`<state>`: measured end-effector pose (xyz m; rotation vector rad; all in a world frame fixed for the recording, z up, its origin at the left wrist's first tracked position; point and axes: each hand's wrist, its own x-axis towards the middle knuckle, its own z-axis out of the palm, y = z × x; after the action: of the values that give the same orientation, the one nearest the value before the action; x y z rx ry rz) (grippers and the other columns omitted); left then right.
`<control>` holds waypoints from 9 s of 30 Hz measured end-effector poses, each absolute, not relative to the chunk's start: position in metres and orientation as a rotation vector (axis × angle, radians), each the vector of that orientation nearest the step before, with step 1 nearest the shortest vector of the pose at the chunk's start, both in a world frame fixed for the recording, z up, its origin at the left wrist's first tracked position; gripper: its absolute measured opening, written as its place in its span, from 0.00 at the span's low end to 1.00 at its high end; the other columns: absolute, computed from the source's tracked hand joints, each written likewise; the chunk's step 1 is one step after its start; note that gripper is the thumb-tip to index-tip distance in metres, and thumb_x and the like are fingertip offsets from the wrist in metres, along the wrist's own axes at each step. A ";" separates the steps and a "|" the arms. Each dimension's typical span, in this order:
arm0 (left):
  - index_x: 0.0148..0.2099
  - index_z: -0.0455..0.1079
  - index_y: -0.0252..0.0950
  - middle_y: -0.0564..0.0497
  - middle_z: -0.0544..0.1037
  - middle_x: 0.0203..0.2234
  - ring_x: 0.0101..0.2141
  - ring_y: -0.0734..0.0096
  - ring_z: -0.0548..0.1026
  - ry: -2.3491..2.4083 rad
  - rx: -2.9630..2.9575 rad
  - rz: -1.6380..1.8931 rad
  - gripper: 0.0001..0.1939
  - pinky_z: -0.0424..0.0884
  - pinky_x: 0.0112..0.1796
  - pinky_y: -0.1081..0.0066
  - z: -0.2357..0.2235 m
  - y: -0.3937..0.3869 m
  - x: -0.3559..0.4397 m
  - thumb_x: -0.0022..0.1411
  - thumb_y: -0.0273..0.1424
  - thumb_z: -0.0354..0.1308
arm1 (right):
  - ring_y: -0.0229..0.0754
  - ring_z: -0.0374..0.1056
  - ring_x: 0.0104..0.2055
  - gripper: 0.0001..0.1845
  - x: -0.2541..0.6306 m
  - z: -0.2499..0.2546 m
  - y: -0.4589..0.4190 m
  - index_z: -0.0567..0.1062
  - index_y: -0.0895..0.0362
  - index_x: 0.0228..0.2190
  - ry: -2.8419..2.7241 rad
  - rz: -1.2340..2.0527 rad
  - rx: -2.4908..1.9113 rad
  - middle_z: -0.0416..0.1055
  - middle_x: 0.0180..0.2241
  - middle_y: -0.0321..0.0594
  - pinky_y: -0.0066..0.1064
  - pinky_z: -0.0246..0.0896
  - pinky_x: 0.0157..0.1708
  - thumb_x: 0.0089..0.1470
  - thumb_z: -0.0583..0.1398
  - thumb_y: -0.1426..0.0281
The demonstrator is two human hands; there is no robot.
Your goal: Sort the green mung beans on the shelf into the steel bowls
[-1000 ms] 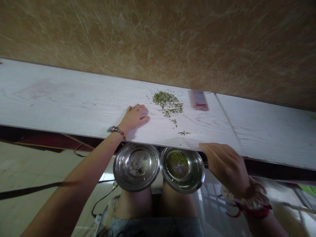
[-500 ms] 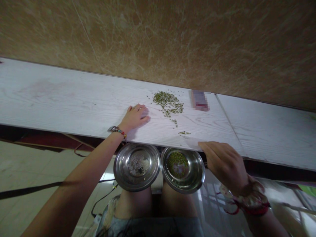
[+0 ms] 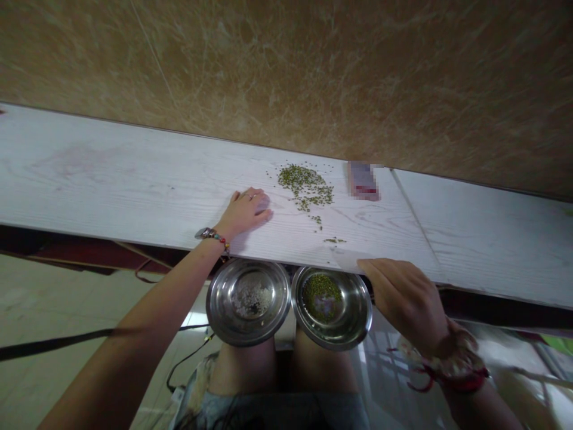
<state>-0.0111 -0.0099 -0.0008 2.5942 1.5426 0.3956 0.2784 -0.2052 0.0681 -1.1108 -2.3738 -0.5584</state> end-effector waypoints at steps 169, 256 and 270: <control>0.56 0.67 0.35 0.40 0.67 0.60 0.61 0.51 0.62 1.560 2.600 0.398 0.22 0.55 0.58 0.50 0.000 -0.010 -0.008 0.64 0.40 0.50 | 0.40 0.70 0.31 0.12 0.284 0.070 -0.194 0.74 0.63 0.38 -2.390 -0.586 -1.129 0.77 0.30 0.44 0.32 0.63 0.31 0.58 0.52 0.82; 0.57 0.66 0.36 0.40 0.67 0.60 0.60 0.52 0.63 1.564 2.585 0.383 0.22 0.54 0.59 0.52 0.001 -0.012 -0.008 0.65 0.40 0.50 | 0.42 0.72 0.33 0.13 0.298 0.068 -0.201 0.74 0.58 0.39 -2.348 -0.605 -1.198 0.78 0.31 0.41 0.33 0.67 0.33 0.57 0.53 0.81; 0.57 0.66 0.32 0.38 0.67 0.60 0.60 0.50 0.63 1.571 2.594 0.375 0.23 0.54 0.58 0.52 0.000 -0.013 -0.009 0.65 0.39 0.50 | 0.41 0.72 0.35 0.15 0.303 0.074 -0.214 0.73 0.59 0.40 -2.355 -0.587 -1.149 0.78 0.32 0.42 0.32 0.67 0.36 0.54 0.54 0.85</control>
<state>-0.0091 -0.0128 0.0005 2.5940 1.5711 0.3748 0.3033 -0.2137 0.0743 -1.1493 -2.3555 -0.5869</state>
